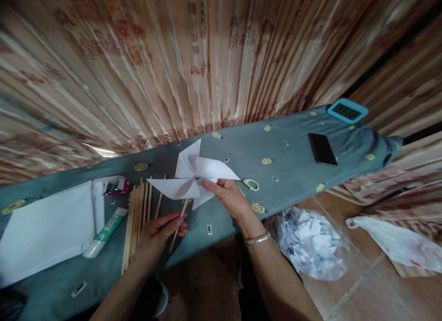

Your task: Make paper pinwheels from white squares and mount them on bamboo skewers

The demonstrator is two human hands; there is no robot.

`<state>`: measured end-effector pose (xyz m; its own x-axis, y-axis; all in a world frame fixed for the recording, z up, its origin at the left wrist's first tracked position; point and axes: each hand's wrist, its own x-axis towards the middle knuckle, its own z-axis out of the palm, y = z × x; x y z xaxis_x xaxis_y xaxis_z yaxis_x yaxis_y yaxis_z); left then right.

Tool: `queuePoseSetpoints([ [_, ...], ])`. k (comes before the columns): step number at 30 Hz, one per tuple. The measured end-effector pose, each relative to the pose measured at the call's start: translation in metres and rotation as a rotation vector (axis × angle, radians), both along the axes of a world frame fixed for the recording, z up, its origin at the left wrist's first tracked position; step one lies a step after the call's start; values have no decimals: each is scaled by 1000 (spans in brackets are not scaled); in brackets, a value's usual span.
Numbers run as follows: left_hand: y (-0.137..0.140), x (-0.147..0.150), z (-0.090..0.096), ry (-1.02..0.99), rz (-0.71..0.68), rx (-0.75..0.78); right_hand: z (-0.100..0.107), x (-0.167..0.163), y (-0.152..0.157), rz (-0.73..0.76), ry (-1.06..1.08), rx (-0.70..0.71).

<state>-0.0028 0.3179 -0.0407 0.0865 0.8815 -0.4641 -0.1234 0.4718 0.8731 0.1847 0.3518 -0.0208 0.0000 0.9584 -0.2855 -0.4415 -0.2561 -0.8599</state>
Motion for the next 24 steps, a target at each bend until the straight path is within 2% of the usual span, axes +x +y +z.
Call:
queuePoseSetpoints([
  [3, 3, -3, 3, 14, 17, 15, 1, 1, 0, 111, -33, 90],
  [6, 7, -7, 3, 40, 8, 85, -1, 0, 1, 195, -34, 119],
  [12, 12, -14, -3, 110, -10, 258, -4, 0, 2, 167, -15, 100],
  [18, 14, -16, -7, 153, 0, 295, 0, -3, -1, 184, 49, 74],
  [24, 15, -15, -3, 166, -8, 299, -5, -24, -11, 226, 184, 32],
])
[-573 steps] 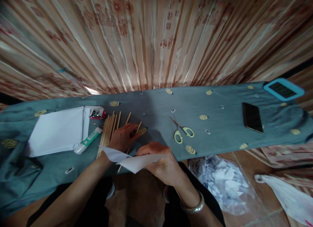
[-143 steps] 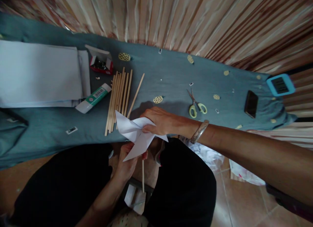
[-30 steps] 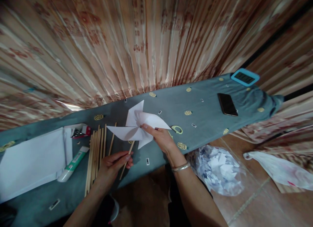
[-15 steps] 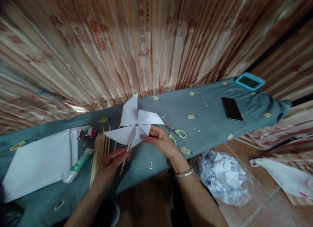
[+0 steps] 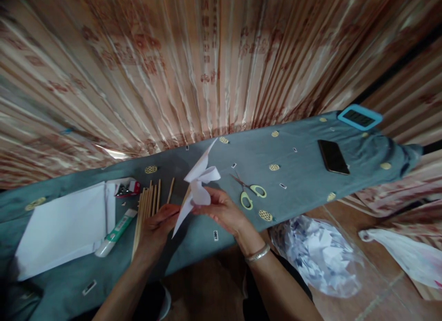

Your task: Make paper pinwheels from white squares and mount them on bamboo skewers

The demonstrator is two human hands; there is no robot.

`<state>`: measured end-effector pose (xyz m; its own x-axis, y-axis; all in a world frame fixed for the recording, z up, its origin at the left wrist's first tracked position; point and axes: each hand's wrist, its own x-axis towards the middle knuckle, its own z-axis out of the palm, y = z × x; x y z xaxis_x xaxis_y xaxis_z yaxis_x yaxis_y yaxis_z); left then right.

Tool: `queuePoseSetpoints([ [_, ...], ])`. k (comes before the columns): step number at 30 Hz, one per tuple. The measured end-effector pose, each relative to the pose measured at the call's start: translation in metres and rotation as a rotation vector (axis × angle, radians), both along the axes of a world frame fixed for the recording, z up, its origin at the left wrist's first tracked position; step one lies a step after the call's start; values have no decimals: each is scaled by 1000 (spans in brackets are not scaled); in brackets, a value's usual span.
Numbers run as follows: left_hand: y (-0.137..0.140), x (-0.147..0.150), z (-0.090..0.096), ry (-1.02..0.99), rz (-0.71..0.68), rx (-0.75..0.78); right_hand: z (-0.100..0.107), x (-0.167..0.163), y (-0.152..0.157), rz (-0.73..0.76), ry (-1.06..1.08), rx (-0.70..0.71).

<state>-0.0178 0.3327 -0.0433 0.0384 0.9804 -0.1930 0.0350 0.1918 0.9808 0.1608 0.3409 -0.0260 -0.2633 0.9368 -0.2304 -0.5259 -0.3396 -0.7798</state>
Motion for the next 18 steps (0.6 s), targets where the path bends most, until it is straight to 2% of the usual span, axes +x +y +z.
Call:
queuePoseSetpoints([
  [4, 1, -1, 1, -42, 37, 23, 1, -1, -4, 65, -124, 42],
  [8, 1, -5, -5, -57, 18, 32, 3, 20, 2, 44, -282, 96],
  [10, 0, -8, -9, -62, 8, 28, 3, 33, 7, -77, -324, 110],
  [15, -2, -8, -13, -64, -27, -1, -2, 47, 18, -508, -271, 103],
  [16, -3, -7, -12, -69, -27, -3, -3, 46, 19, -543, -268, 114],
  [18, -3, -5, -12, -78, -26, -13, -4, 42, 19, -516, -268, 145],
])
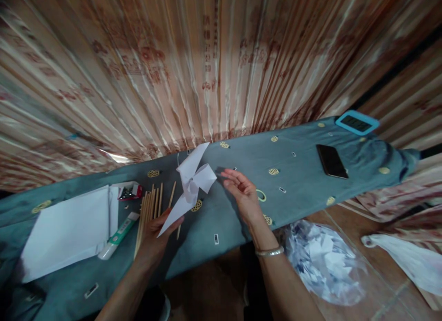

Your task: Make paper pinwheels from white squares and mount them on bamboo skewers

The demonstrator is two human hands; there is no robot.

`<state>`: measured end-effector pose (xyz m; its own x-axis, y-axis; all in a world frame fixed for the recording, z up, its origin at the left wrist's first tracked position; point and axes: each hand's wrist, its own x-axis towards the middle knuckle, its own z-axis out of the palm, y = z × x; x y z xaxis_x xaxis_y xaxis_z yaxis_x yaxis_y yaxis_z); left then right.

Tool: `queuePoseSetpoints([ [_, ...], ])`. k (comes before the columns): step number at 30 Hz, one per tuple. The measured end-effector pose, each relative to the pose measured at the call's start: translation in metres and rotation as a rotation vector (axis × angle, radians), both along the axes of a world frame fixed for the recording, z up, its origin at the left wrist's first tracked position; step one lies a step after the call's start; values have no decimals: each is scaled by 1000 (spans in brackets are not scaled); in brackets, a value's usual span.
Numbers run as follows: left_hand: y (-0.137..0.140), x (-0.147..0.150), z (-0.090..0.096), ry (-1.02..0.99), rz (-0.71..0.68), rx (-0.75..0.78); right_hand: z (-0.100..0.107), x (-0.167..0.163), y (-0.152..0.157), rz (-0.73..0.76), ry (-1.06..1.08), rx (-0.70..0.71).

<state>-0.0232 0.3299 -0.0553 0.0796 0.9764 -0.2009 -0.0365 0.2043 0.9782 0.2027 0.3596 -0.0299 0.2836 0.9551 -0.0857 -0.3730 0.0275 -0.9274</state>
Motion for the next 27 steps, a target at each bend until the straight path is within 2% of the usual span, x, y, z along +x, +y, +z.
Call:
queuePoseSetpoints([
  [4, 1, 1, -4, -25, 22, -45, -1, -9, -3, 185, -4, 4],
  [9, 1, -1, -11, -12, 85, -64, 0, -14, -6, 284, 31, -35],
  [16, 4, 3, -3, -92, 63, -34, 3, -29, -14, 521, 145, -128],
  [20, 4, 2, 0, -66, 14, 5, 5, -35, -22, 752, 120, -116],
  [23, 3, 1, -1, -73, 28, 3, 9, -24, -22, 901, 39, -122],
  [25, 2, 1, -3, -92, 36, -10, 10, -13, -20, 831, -3, -124],
  [27, 1, 1, -3, -103, 32, -24, 9, -2, -14, 632, -11, -117],
])
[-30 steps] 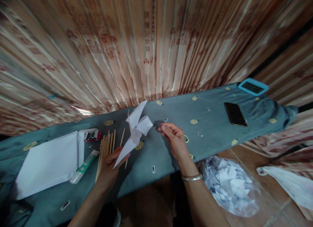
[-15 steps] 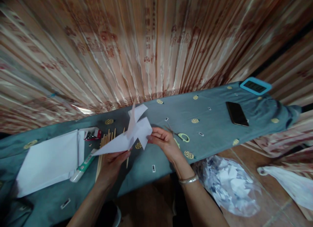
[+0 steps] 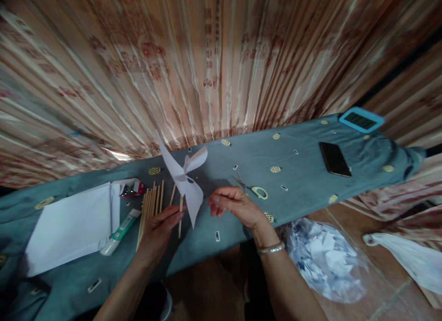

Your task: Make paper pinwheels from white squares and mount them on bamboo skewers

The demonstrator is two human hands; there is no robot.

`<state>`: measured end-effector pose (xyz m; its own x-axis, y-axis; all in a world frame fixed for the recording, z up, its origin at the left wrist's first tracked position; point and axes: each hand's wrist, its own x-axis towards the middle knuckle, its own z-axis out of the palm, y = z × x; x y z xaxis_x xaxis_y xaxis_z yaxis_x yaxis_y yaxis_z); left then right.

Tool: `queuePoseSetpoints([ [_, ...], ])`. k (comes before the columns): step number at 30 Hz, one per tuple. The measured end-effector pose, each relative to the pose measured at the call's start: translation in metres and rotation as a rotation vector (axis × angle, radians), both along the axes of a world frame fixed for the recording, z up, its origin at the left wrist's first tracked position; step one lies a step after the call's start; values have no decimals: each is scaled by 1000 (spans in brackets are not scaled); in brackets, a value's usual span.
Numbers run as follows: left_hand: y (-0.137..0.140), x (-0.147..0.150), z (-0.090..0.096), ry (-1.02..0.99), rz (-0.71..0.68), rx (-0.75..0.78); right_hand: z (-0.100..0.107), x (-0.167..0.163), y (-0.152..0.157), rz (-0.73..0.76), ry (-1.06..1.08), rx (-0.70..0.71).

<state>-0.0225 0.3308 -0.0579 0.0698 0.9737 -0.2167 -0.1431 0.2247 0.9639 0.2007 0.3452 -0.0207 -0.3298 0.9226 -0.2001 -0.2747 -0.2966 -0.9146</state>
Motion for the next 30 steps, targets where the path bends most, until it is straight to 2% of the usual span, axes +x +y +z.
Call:
queuePoseSetpoints([
  [3, -1, 1, 2, -8, -18, -18, -6, 6, 8, -329, 34, 2],
  [6, -3, 3, 3, -4, -38, -28, -14, 0, 14, -450, 49, 17],
  [13, -5, 5, 4, 0, -92, -35, -20, -22, 12, -314, 72, 85],
  [18, -5, 7, 4, -68, -114, -60, -19, -29, 9, -237, 192, 35],
  [22, -6, 6, -1, -90, -106, -86, -19, -30, 9, -239, 248, -39],
  [27, -5, 7, -1, -160, -46, -110, -15, -26, 9, -280, 215, -60],
  [30, -5, 8, 1, -104, -2, -140, -11, -23, 9, -295, 169, -70],
])
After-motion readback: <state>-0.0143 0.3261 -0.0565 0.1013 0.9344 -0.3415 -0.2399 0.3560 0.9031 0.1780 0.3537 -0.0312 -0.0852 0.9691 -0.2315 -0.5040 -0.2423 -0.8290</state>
